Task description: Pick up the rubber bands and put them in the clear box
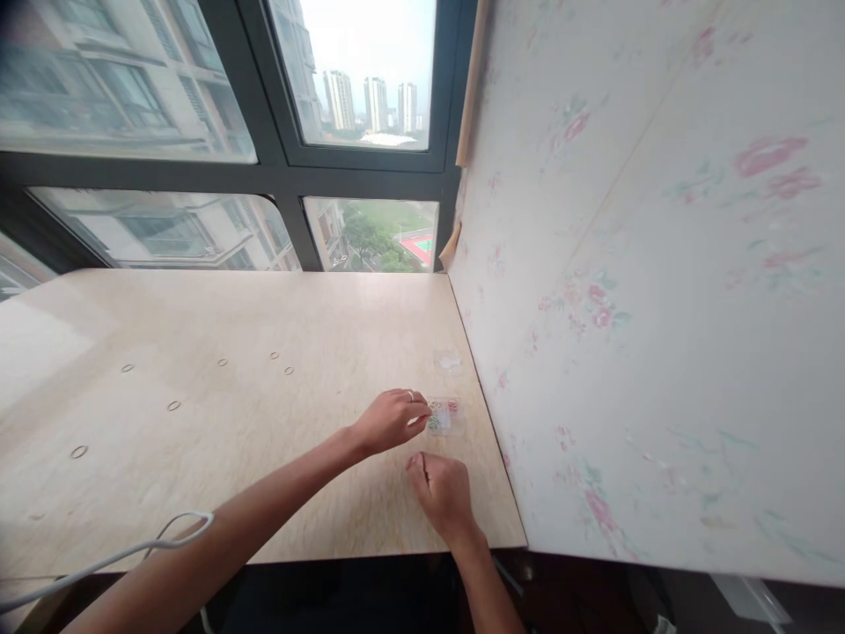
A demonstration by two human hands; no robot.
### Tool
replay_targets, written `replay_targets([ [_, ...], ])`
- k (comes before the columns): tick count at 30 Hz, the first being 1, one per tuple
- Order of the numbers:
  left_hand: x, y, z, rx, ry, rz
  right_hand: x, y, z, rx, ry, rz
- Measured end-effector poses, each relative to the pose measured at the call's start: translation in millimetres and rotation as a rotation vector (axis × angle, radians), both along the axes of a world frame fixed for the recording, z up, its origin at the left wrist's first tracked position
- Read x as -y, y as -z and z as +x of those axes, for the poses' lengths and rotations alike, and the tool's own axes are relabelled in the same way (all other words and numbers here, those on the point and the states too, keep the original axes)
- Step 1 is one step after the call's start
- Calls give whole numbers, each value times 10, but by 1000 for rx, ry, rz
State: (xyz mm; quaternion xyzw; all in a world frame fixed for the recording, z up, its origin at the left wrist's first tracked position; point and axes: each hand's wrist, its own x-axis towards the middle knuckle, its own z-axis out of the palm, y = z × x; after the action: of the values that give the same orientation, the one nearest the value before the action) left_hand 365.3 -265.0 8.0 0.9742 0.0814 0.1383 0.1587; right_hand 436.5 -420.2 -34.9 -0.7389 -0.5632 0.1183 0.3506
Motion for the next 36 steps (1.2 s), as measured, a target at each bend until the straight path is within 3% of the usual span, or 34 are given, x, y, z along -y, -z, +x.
replay_targets([
  [7,12,58,41,-39,26,64,9,18,5,3,-8,6],
  [14,-78,55,-165,44,-123,-90,18,13,9,-21,-7,4],
  [21,-211,310,-782,176,-395,-368,18,-8,-15,-25,15,-4],
  [26,-285,452,-1353,257,-562,-373,41,-13,-24,-30,23,-44],
  [29,-332,473,-1652,323,-664,-361,-2,-7,-82,-142,37,-38],
  [32,-369,480,-1857,408,-749,-389,-191,-62,-262,-279,-14,-1],
  [36,-384,501,-1959,535,-845,-476,-708,-293,-722,-314,-177,55],
])
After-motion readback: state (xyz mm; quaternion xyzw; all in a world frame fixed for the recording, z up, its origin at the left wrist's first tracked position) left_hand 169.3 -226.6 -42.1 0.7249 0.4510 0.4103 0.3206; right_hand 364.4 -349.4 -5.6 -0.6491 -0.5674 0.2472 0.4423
